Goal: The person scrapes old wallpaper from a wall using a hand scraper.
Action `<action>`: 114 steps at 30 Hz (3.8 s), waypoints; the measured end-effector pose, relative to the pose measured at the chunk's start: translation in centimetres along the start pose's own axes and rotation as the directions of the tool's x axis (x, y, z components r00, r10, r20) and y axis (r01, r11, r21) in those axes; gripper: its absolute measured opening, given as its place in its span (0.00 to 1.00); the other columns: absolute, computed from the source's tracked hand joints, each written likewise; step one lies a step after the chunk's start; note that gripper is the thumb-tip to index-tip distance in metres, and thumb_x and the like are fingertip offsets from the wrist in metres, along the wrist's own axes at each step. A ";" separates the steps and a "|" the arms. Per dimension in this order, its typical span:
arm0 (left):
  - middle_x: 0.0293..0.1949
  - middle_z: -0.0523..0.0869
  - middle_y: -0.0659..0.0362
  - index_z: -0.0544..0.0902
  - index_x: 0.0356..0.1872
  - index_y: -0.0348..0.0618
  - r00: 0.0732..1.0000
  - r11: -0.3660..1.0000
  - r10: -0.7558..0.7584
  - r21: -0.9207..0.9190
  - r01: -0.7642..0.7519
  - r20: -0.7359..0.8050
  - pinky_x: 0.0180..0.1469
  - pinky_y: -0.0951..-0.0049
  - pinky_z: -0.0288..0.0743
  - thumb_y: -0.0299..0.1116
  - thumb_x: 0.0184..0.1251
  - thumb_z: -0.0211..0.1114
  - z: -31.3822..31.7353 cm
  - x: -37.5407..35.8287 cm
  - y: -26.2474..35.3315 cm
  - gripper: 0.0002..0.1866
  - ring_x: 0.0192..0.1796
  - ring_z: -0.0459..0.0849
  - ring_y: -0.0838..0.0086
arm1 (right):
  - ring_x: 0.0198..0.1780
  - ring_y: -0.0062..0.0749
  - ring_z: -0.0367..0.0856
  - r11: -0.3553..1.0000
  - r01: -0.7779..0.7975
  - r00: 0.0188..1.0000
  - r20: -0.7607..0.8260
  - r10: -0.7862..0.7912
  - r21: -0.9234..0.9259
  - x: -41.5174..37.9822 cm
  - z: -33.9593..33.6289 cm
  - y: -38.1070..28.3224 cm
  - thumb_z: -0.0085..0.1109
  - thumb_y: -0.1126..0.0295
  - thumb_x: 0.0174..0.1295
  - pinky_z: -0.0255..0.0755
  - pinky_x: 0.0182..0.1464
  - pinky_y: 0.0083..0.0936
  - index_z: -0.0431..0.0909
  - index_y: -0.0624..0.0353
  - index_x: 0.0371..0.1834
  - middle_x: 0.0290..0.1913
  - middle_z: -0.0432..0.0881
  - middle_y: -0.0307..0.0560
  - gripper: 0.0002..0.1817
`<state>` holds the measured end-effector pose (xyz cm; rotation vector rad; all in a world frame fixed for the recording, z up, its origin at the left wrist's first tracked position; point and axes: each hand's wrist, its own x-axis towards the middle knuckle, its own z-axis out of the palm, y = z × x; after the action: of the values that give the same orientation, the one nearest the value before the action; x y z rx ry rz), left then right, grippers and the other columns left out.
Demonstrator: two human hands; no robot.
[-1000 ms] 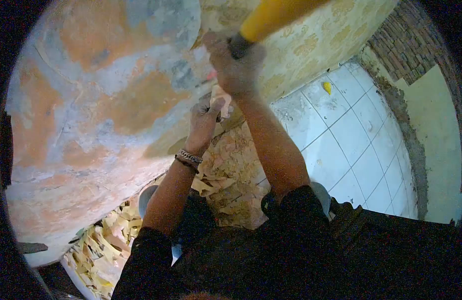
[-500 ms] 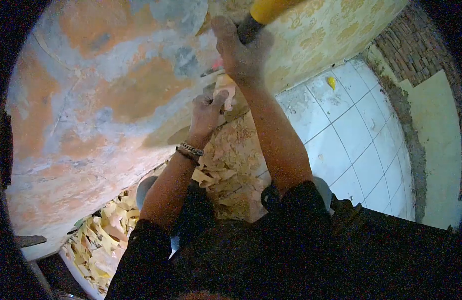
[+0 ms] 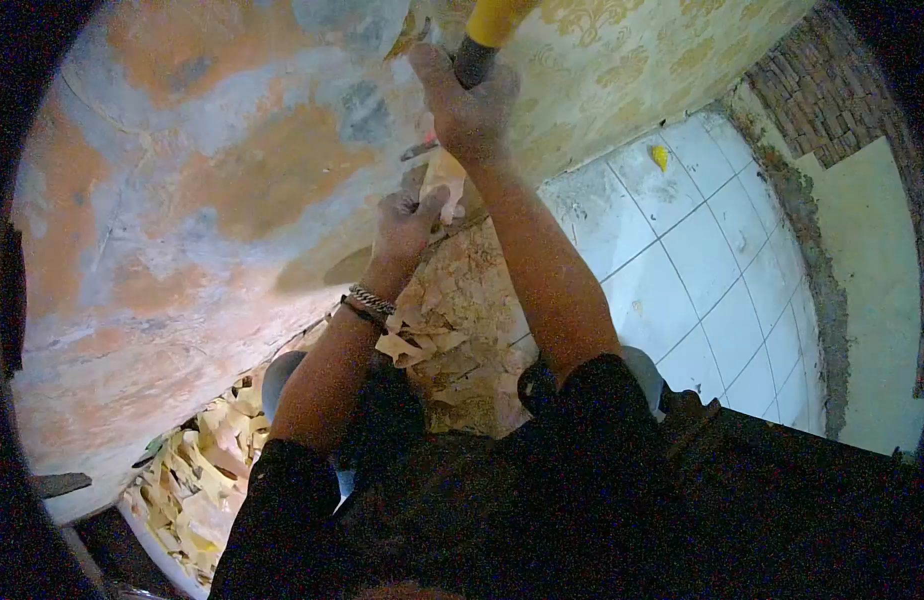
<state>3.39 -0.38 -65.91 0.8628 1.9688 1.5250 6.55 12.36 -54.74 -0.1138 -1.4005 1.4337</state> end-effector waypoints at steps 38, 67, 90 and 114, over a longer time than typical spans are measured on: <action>0.24 0.81 0.56 0.80 0.30 0.34 0.996 0.995 0.085 -0.050 -0.083 0.033 0.31 0.67 0.73 0.41 0.70 0.57 1.9 4.2 -4.0 0.18 0.26 0.79 0.73 | 0.19 0.14 0.65 0.992 -0.041 0.995 0.092 0.030 0.115 0.3 0.0 -0.4 0.59 0.69 0.65 0.58 0.20 0.17 0.74 0.60 0.28 0.20 0.69 0.31 0.09; 0.37 0.80 0.39 0.77 0.39 0.34 0.990 0.986 0.137 0.103 -0.134 -0.023 0.47 0.54 0.71 0.42 0.68 0.55 -0.1 2.2 -4.1 0.18 0.44 0.79 0.45 | 0.25 0.20 0.72 0.996 0.046 0.996 0.068 -0.051 0.073 -3.1 -1.1 1.1 0.65 0.72 0.58 0.65 0.26 0.20 0.76 0.58 0.23 0.23 0.75 0.33 0.09; 0.42 0.84 0.40 0.82 0.43 0.35 0.984 0.746 -0.131 0.666 0.019 0.118 0.53 0.53 0.75 0.43 0.71 0.51 -1.5 -0.3 -7.2 0.20 0.48 0.83 0.46 | 0.20 0.19 0.63 0.988 -0.004 0.995 0.101 -0.012 0.157 -3.6 -0.7 2.0 0.60 0.66 0.62 0.59 0.23 0.20 0.71 0.56 0.21 0.19 0.68 0.29 0.14; 0.51 0.81 0.43 0.79 0.53 0.40 0.692 0.560 -0.192 0.657 -0.505 0.696 0.62 0.55 0.71 0.50 0.65 0.60 1.7 -4.1 -5.8 0.24 0.59 0.77 0.51 | 0.11 0.18 0.50 0.919 0.235 0.937 -0.326 -0.128 0.315 1.7 3.8 -7.4 0.47 0.68 0.65 0.50 0.16 0.20 0.67 0.54 0.22 0.12 0.52 0.31 0.12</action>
<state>6.32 -3.26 -71.95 1.7515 1.9029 0.0512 7.57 9.07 -47.03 0.0296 -0.8688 1.4179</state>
